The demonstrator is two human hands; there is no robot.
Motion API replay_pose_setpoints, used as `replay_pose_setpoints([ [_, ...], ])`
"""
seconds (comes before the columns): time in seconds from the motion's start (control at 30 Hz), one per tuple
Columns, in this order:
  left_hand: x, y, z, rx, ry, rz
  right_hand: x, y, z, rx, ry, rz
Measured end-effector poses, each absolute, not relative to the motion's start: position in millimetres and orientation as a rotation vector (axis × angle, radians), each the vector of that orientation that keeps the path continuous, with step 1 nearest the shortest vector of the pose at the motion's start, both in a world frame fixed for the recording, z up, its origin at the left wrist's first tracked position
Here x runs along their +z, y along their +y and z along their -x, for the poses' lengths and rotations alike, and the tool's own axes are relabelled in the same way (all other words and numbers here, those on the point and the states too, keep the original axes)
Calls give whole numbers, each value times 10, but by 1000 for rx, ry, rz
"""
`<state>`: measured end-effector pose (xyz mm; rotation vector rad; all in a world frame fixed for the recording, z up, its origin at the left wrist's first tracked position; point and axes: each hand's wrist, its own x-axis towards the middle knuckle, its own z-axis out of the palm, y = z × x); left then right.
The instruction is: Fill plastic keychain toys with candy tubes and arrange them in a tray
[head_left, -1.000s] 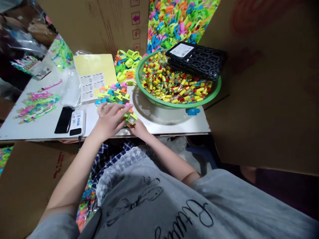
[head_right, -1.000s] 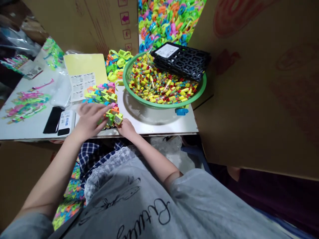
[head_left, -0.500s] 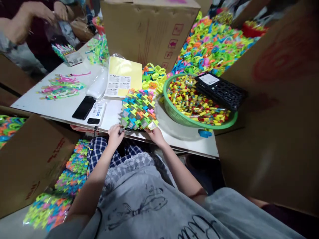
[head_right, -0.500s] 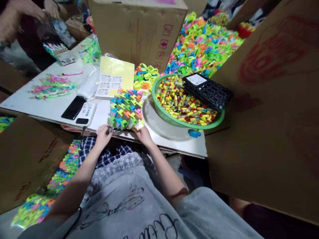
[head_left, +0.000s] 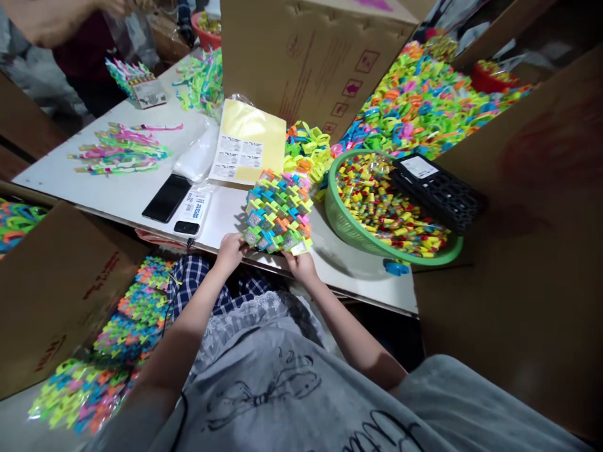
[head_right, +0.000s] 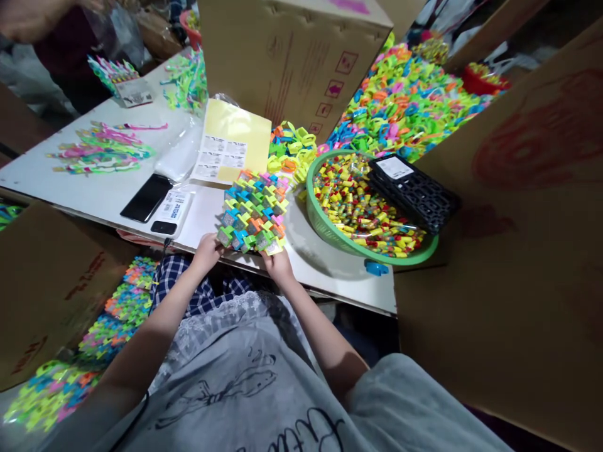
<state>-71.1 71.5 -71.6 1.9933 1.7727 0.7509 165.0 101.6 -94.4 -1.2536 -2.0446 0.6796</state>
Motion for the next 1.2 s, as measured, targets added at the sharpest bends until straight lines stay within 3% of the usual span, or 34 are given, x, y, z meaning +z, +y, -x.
replay_pose_setpoints([
  [0.23, -736, 696, 691, 748, 1797, -1986, -861, 1052, -1722, 968, -1968, 1271],
  [0.5, -685, 669, 651, 661, 1958, -1958, -890, 1152, -1728, 893, -2002, 1316],
  [0.93, -640, 616, 592, 589, 2053, -2014, -799, 936, -1712, 1196, -1604, 1343],
  [1.2, -645, 635, 573, 544, 2111, -2000, -519, 806, -1663, 945, -1432, 1230],
])
